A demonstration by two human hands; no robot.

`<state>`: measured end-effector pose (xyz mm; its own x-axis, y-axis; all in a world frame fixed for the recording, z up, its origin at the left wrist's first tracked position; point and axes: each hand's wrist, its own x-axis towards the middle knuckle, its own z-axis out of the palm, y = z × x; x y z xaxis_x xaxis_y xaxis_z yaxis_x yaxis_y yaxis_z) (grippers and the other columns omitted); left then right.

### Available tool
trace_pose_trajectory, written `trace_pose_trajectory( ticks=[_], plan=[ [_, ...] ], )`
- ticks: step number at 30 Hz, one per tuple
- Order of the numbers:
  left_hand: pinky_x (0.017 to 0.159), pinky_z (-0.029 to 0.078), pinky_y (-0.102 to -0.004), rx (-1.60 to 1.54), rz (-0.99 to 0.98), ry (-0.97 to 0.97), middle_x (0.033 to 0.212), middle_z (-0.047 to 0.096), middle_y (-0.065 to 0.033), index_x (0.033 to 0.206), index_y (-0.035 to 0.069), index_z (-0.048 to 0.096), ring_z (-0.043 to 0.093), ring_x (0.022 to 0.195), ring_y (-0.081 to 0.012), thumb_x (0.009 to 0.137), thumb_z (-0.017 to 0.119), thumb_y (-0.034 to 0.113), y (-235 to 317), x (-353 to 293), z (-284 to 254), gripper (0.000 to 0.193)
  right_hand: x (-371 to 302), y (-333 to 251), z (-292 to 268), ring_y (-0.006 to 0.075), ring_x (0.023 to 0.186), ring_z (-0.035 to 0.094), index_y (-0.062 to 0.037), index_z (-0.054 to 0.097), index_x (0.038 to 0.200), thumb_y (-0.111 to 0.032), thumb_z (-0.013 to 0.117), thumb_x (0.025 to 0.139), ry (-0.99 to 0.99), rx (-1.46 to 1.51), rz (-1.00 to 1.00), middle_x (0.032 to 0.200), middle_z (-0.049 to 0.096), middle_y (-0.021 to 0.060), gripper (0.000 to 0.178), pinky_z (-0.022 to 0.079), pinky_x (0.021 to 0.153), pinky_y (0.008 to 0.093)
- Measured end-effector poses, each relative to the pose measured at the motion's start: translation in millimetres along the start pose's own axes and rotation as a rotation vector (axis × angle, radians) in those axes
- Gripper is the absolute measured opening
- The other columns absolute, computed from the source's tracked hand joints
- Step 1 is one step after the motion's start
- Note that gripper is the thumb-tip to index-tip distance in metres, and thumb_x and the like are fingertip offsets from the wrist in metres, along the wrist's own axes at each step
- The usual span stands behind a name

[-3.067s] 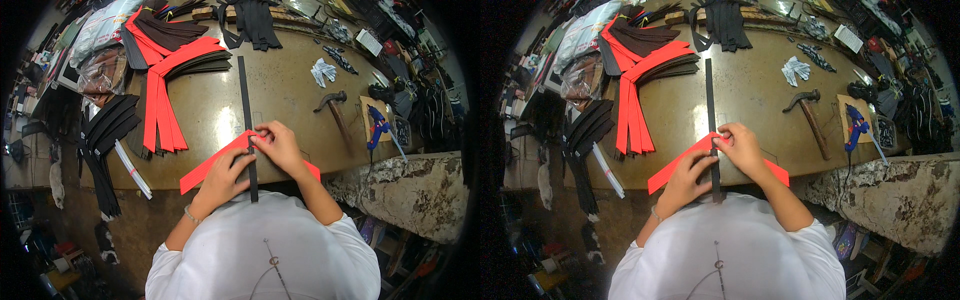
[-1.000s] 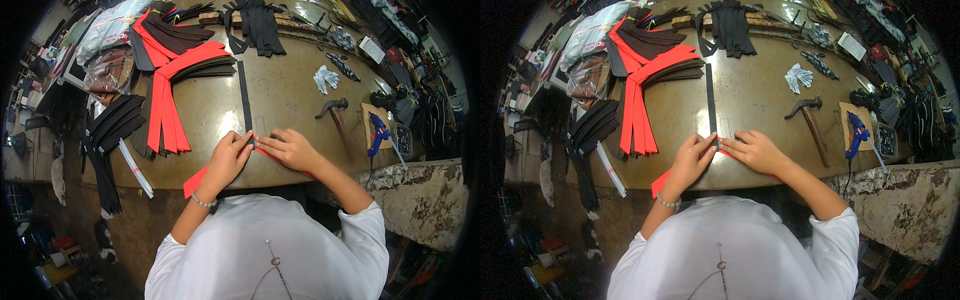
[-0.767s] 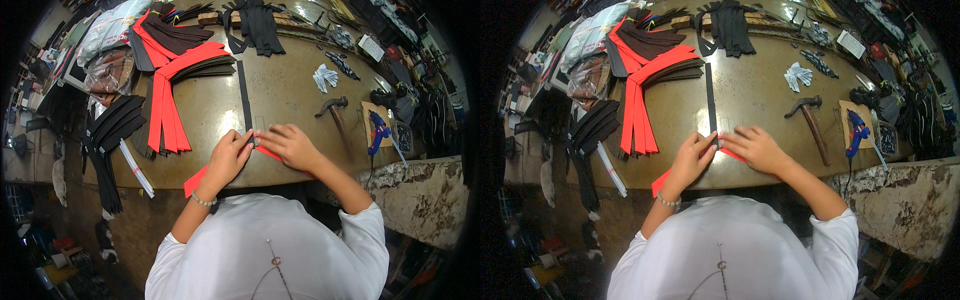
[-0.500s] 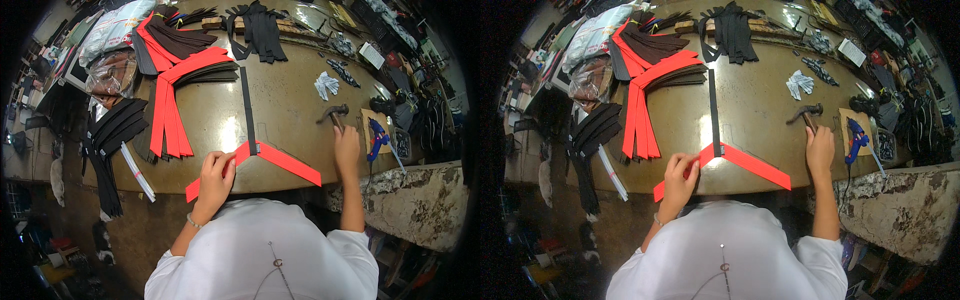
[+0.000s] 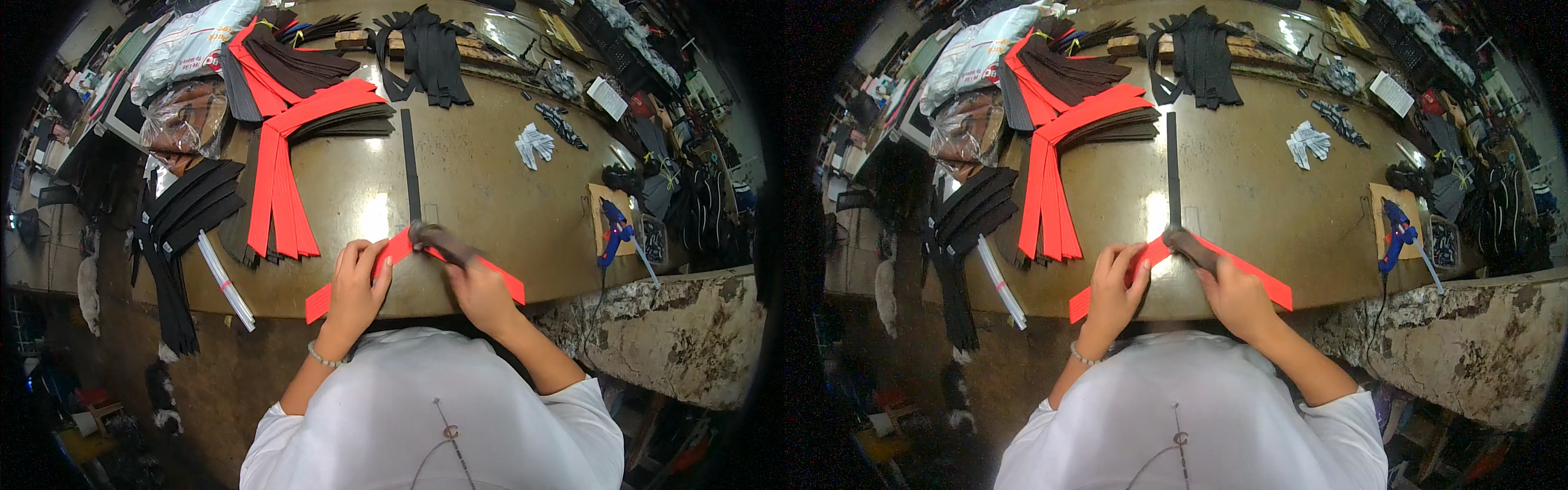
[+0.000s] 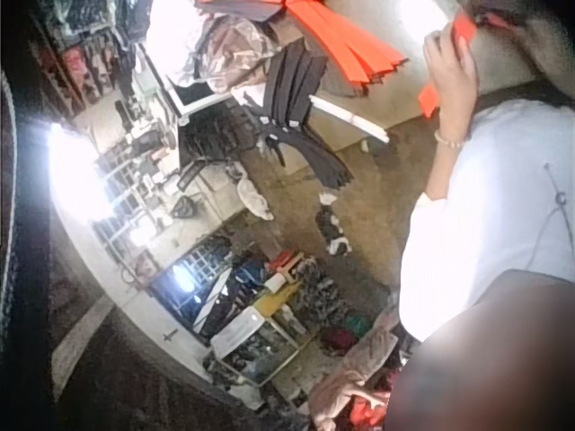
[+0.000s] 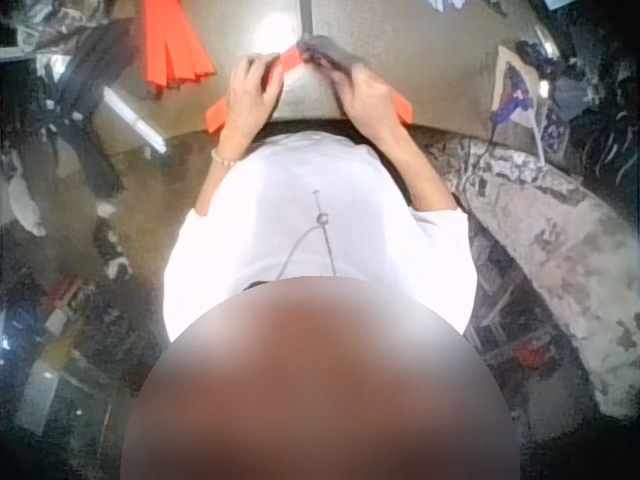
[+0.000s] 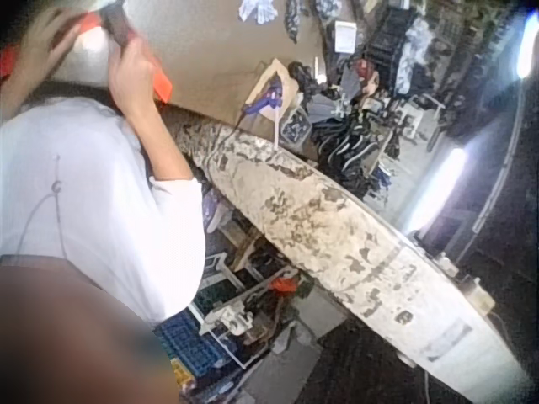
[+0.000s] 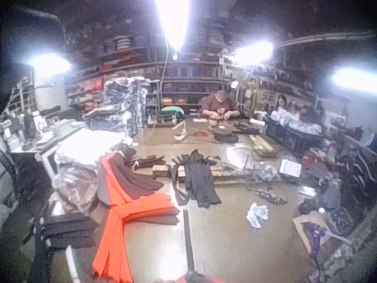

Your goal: The person assembles red and black fabric straps by applying hot glue, attaching small metal buckles, and securing them with a hammer. The process is repeated for multiple strap units on a cluttered workbench.

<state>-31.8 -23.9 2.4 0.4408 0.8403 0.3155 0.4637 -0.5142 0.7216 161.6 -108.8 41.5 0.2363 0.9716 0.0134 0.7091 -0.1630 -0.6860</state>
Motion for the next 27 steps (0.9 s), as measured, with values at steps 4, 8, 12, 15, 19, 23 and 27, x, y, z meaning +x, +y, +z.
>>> trace_pose_trajectory(
  ticks=[4,8,12,15,19,23,27],
  plan=[
    [0.078,0.050,-0.0391,0.179,0.076,-0.029,0.098,0.059,-0.0118,0.110,0.003,0.066,0.060,0.090,-0.0293,0.085,0.074,0.020,5.0,5.0,1.1,0.031,-2.8,14.0,-0.5,0.0494,0.071,0.062,0.0003,0.053,0.091,-0.038,0.056,0.098,0.066,-0.138,0.049,0.074,0.062,0.0283,0.040,0.049,0.065,0.0559],
    [0.073,0.052,-0.0387,0.273,0.108,-0.159,0.095,0.060,-0.0105,0.105,0.003,0.067,0.061,0.087,-0.0288,0.084,0.074,0.020,7.2,17.3,1.2,0.028,1.6,69.1,-26.2,0.0467,0.083,0.064,-0.0012,0.060,0.097,-0.043,0.055,0.098,0.377,-0.344,0.128,0.094,0.066,0.0245,0.042,0.050,0.070,0.0521],
    [0.063,0.051,-0.0332,0.243,0.427,-0.211,0.086,0.062,-0.0081,0.098,0.000,0.067,0.062,0.073,-0.0215,0.088,0.071,0.016,7.5,35.4,-8.2,0.020,14.6,101.2,-64.7,0.0389,0.092,0.063,-0.0061,0.066,0.106,-0.034,0.064,0.093,0.483,-0.558,0.162,0.102,0.065,0.0148,0.031,0.050,0.078,0.0467],
    [0.061,0.050,-0.0322,-0.287,0.099,-0.210,0.083,0.064,-0.0076,0.103,0.000,0.067,0.059,0.069,-0.0170,0.093,0.065,0.010,17.3,34.5,-8.4,0.014,32.8,79.8,-61.6,0.0335,0.097,0.060,-0.0065,0.068,0.107,-0.028,0.068,0.090,0.712,-0.623,-0.176,0.103,0.065,0.0110,0.027,0.046,0.088,0.0451],
    [0.060,0.049,-0.0239,-1.022,-0.300,0.052,0.080,0.065,-0.0023,0.102,-0.003,0.066,0.059,0.066,-0.0082,0.100,0.058,0.011,40.1,28.5,15.0,0.016,49.8,18.4,-2.7,0.0157,0.085,0.063,-0.0008,0.068,0.107,-0.033,0.061,0.099,-0.125,1.024,0.060,0.096,0.067,0.0068,0.033,0.050,0.073,0.0328],
    [0.066,0.053,-0.0232,-0.882,-0.470,-0.091,0.084,0.070,-0.0052,0.101,-0.004,0.069,0.065,0.068,-0.0107,0.097,0.064,0.016,54.9,26.4,23.8,0.020,70.1,-1.1,5.1,0.0069,0.069,0.062,0.0013,0.066,0.099,-0.029,0.066,0.096,-0.182,1.036,0.074,0.081,0.065,0.0020,0.030,0.052,0.063,0.0240],
    [0.071,0.055,-0.0264,-0.274,0.174,0.017,0.087,0.071,-0.0140,0.097,-0.002,0.071,0.070,0.075,-0.0168,0.088,0.070,0.006,62.8,24.1,3.7,0.012,75.4,12.5,-13.4,0.0035,0.074,0.056,-0.0001,0.070,0.089,-0.026,0.073,0.092,-0.329,0.784,0.055,0.081,0.066,-0.0019,0.026,0.047,0.065,0.0227]
  ],
)
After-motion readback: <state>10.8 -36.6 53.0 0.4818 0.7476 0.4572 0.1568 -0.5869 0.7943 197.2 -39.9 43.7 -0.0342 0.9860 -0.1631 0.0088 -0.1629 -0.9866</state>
